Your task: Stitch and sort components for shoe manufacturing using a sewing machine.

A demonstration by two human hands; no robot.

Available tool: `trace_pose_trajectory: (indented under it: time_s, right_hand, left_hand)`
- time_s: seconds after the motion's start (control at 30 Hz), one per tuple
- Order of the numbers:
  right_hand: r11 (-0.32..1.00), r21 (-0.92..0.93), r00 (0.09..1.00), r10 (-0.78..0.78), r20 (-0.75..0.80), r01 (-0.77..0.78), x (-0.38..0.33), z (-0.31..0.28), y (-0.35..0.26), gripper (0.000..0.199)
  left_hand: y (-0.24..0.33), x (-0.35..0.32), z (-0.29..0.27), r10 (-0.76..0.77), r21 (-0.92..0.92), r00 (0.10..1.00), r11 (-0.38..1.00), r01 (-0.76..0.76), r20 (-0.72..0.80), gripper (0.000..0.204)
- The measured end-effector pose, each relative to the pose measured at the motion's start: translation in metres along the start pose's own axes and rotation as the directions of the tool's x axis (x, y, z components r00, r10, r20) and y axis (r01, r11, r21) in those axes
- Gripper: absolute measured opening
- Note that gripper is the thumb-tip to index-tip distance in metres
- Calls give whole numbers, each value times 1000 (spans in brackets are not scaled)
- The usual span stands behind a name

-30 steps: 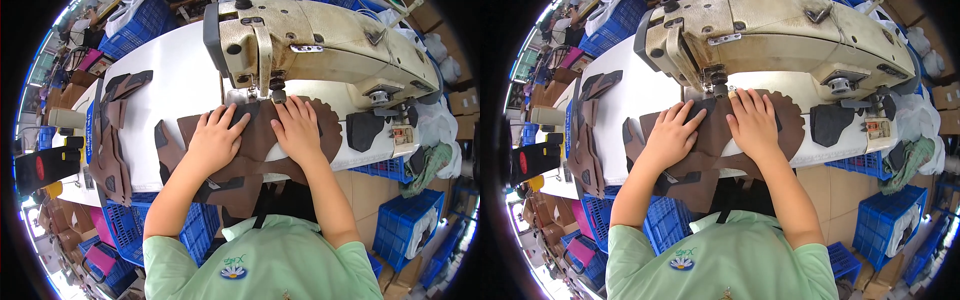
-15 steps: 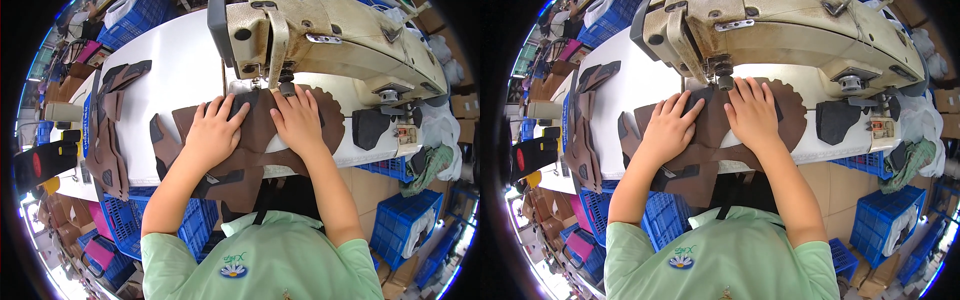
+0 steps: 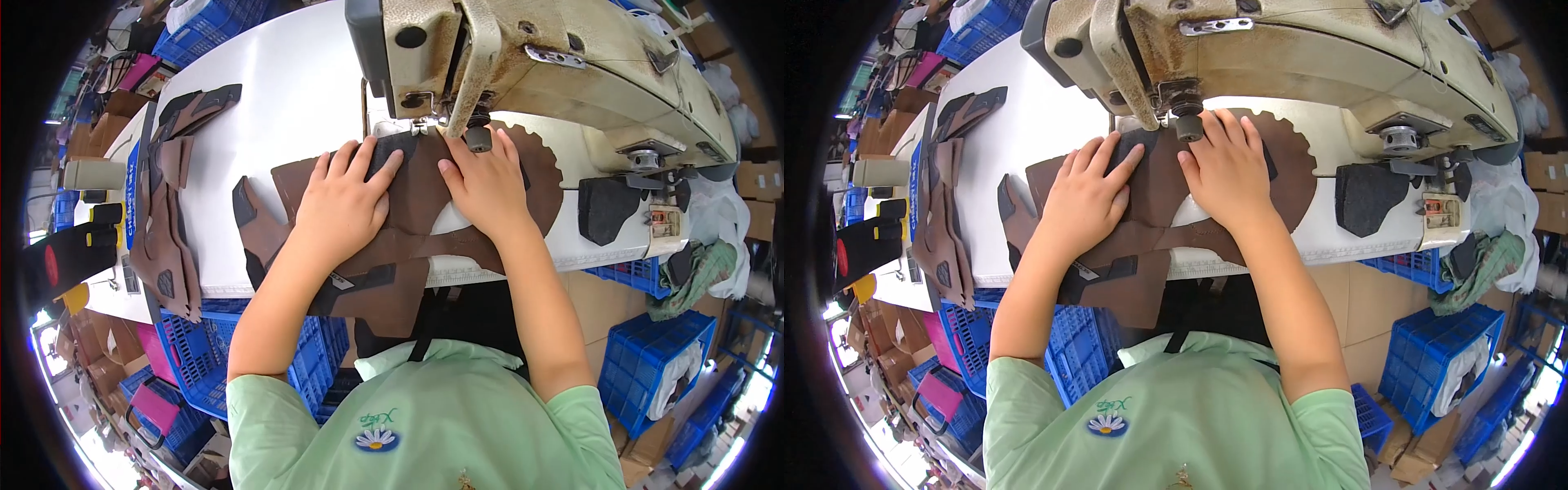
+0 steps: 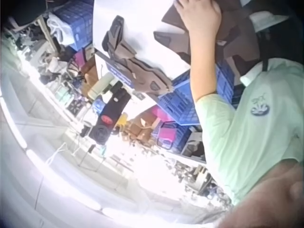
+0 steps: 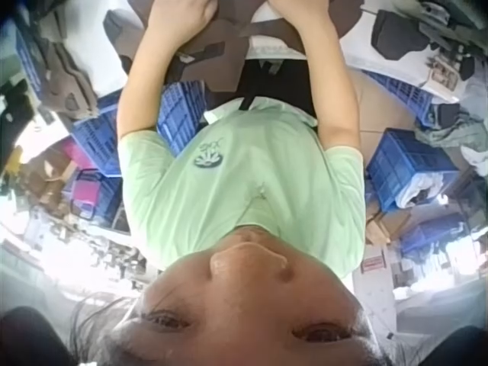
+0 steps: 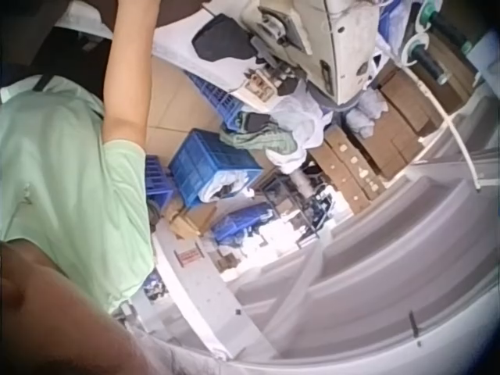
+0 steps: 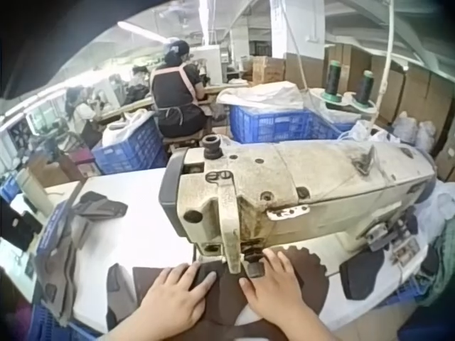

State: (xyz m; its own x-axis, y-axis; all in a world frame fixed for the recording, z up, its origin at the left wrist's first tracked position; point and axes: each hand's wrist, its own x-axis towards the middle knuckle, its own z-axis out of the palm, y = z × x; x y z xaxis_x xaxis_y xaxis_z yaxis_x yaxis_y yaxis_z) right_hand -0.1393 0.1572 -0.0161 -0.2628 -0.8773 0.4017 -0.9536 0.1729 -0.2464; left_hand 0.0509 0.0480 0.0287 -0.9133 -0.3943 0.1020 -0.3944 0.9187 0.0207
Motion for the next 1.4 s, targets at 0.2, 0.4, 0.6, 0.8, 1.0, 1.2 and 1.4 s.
trace_pose_trajectory:
  time_s: [0.2,0.4,0.6,0.8,1.0,1.2,1.4]
  right_hand:
    - [1000,19,999,0,36,-1,0,0,4,24]
    - [999,34,1000,-18,14,17,4,-1,7,25]
    - [1000,26,999,-12,34,11,5,-2,7,27]
    - [999,37,999,-11,36,9,6,-4,4,29]
    - [1000,14,999,-7,43,6,3,-4,5,32]
    - [997,78,999,31,-25,-29,2,-7,-1,27]
    - [995,93,999,33,-2,-32,0,-3,1,24]
  left_hand:
    - [1,0,1,-7,-6,1000,1000,7,-6,54]
    - [1,1,2,-9,-10,1000,1000,9,-20,55]
    - [0,4,4,-5,-7,1000,1000,5,-20,54]
    - [-1,2,1,-18,-12,1000,1000,18,-24,54]
    - [0,6,-1,43,-113,998,992,-48,-45,53]
    - [2,8,2,20,-187,998,982,-30,-52,56]
    - [2,9,3,34,-197,998,979,-45,-61,56]
